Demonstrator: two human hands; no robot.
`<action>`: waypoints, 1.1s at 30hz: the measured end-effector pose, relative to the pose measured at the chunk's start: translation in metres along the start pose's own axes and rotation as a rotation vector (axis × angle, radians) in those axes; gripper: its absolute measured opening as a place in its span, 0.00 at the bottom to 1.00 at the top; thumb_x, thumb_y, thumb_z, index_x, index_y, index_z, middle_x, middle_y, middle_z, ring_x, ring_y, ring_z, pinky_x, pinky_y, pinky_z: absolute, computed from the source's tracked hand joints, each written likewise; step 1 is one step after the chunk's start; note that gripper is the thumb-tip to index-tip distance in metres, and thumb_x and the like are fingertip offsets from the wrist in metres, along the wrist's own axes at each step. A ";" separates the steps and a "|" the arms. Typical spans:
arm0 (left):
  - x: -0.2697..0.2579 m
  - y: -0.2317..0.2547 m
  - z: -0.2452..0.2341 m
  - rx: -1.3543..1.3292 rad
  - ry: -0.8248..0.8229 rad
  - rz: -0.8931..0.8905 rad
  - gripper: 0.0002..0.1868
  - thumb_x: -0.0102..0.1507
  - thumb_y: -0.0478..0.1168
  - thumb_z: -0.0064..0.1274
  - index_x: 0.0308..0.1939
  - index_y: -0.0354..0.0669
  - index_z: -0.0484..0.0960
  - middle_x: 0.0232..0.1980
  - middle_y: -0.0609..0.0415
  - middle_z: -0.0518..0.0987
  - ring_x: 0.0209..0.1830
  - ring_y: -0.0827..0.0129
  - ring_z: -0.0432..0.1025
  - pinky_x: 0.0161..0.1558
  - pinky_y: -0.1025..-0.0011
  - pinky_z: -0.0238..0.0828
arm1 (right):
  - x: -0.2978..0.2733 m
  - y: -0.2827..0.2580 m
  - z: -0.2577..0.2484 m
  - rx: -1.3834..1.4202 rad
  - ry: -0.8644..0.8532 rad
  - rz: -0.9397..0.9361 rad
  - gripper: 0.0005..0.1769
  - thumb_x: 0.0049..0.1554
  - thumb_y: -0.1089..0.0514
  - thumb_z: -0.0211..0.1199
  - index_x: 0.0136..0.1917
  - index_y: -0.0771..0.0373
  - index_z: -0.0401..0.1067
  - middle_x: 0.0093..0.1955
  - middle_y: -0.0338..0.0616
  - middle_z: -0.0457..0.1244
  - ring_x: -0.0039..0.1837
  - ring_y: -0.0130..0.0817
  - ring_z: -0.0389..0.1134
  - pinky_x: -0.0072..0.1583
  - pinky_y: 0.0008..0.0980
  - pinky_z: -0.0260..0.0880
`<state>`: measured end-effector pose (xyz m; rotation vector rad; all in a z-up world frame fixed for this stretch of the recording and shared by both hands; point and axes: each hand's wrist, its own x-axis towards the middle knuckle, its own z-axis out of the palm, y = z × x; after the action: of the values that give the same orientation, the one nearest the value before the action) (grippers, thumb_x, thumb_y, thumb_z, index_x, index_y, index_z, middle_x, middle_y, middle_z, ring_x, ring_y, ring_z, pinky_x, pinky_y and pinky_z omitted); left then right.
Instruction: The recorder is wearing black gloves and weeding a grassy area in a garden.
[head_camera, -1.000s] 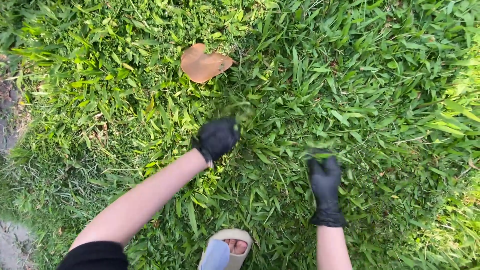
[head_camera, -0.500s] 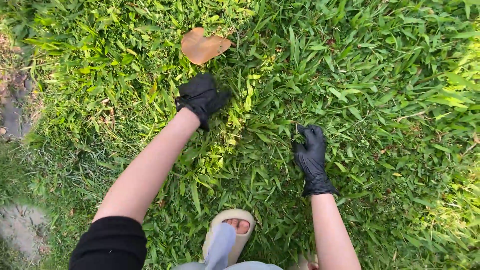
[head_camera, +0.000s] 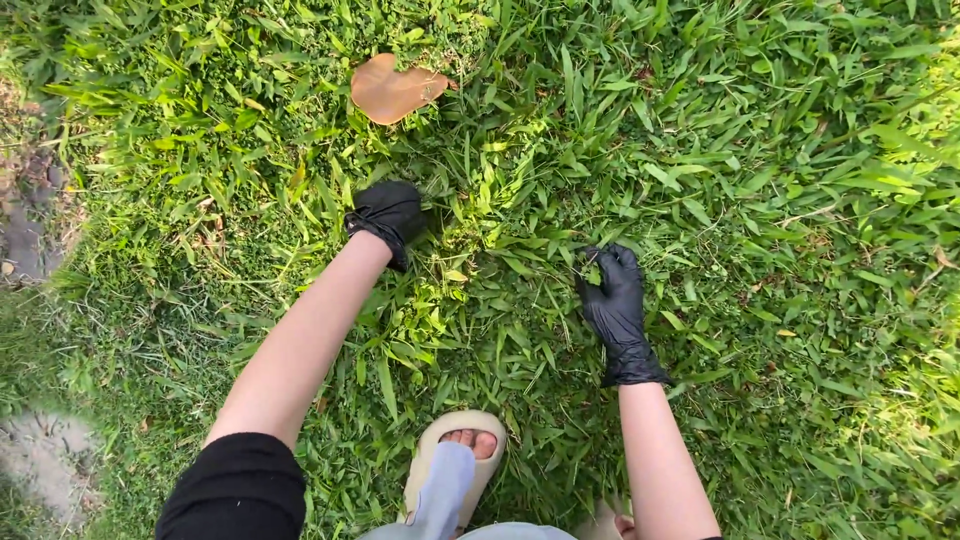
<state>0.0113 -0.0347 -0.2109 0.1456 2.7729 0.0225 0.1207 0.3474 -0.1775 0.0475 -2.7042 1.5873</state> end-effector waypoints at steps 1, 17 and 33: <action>-0.003 -0.002 0.001 0.002 -0.001 -0.002 0.22 0.56 0.59 0.55 0.33 0.44 0.86 0.37 0.44 0.84 0.36 0.46 0.78 0.36 0.50 0.75 | 0.001 -0.001 0.002 0.003 -0.001 0.000 0.26 0.49 0.69 0.71 0.62 0.63 0.74 0.62 0.48 0.60 0.63 0.41 0.65 0.64 0.34 0.67; -0.053 -0.003 -0.065 -0.566 0.174 0.162 0.22 0.74 0.55 0.45 0.59 0.40 0.77 0.50 0.33 0.77 0.49 0.43 0.73 0.51 0.54 0.70 | 0.017 -0.070 0.142 -0.375 -0.218 -0.114 0.22 0.52 0.55 0.71 0.59 0.65 0.76 0.63 0.58 0.67 0.56 0.56 0.71 0.56 0.47 0.72; 0.075 0.180 -0.200 -0.981 0.235 0.702 0.65 0.56 0.68 0.71 0.73 0.30 0.46 0.74 0.33 0.63 0.73 0.46 0.62 0.70 0.57 0.65 | -0.014 -0.016 -0.122 0.299 0.299 0.114 0.23 0.61 0.61 0.70 0.68 0.66 0.69 0.68 0.51 0.64 0.67 0.37 0.66 0.70 0.36 0.66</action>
<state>-0.1123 0.1527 -0.0449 0.8502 2.4254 1.5854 0.1335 0.4469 -0.1043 -0.3219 -2.2680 1.8455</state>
